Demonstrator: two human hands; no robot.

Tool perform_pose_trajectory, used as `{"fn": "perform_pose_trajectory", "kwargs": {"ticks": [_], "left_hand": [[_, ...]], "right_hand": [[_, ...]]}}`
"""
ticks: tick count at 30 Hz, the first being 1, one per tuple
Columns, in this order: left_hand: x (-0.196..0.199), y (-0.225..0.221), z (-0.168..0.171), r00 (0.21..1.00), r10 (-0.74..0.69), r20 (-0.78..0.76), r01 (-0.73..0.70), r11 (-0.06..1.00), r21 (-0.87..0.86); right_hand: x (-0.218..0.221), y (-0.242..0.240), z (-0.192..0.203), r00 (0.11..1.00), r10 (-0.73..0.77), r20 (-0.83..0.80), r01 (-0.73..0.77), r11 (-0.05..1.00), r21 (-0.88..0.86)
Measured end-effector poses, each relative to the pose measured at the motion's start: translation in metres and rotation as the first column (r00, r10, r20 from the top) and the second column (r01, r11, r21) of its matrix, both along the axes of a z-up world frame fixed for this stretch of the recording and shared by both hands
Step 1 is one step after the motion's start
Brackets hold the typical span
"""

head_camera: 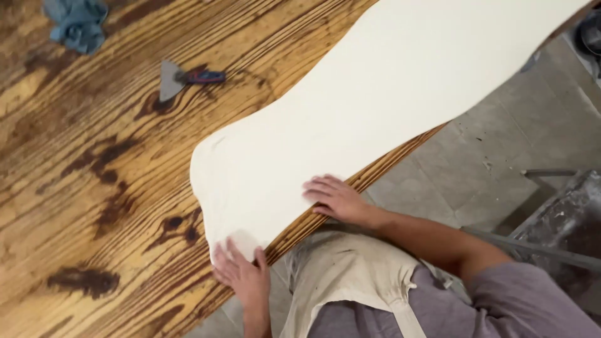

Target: Cutting flattened dough into strips and placing them on a baking tray.

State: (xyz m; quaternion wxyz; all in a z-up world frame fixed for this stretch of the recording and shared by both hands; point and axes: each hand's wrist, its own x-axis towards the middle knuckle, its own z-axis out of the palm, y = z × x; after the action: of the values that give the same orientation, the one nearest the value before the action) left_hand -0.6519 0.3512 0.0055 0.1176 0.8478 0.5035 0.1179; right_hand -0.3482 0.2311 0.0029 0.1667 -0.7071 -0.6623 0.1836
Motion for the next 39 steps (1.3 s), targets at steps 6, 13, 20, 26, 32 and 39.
{"fn": "perform_pose_trajectory", "kwargs": {"ticks": [6, 13, 20, 26, 32, 39], "left_hand": [[0.074, -0.002, -0.020, 0.862, -0.488, 0.137, 0.499, 0.864, -0.066], [0.100, 0.029, -0.072, 0.774, -0.610, 0.172, 0.620, 0.785, -0.009], [0.092, -0.004, 0.012, 0.743, -0.602, 0.293, 0.660, 0.733, -0.168], [0.172, -0.031, -0.007, 0.682, -0.729, 0.055, 0.714, 0.647, -0.266], [0.162, -0.023, -0.021, 0.732, -0.583, 0.353, 0.670, 0.710, -0.217], [0.280, -0.107, 0.008, 0.749, -0.663, -0.010, 0.656, 0.744, -0.127]], "right_hand": [[-0.010, 0.015, -0.033, 0.992, -0.045, 0.118, -0.031, 0.819, 0.573], [-0.026, 0.016, -0.004, 0.981, -0.186, 0.061, 0.137, 0.874, 0.467], [0.029, -0.021, -0.019, 0.928, -0.323, 0.184, 0.262, 0.919, 0.295], [0.014, -0.054, -0.026, 0.940, -0.229, 0.252, 0.150, 0.943, 0.297], [0.148, -0.084, -0.048, 0.905, -0.326, 0.275, 0.203, 0.897, 0.393], [0.111, -0.105, 0.011, 0.846, -0.408, 0.344, 0.273, 0.885, 0.378]]}}
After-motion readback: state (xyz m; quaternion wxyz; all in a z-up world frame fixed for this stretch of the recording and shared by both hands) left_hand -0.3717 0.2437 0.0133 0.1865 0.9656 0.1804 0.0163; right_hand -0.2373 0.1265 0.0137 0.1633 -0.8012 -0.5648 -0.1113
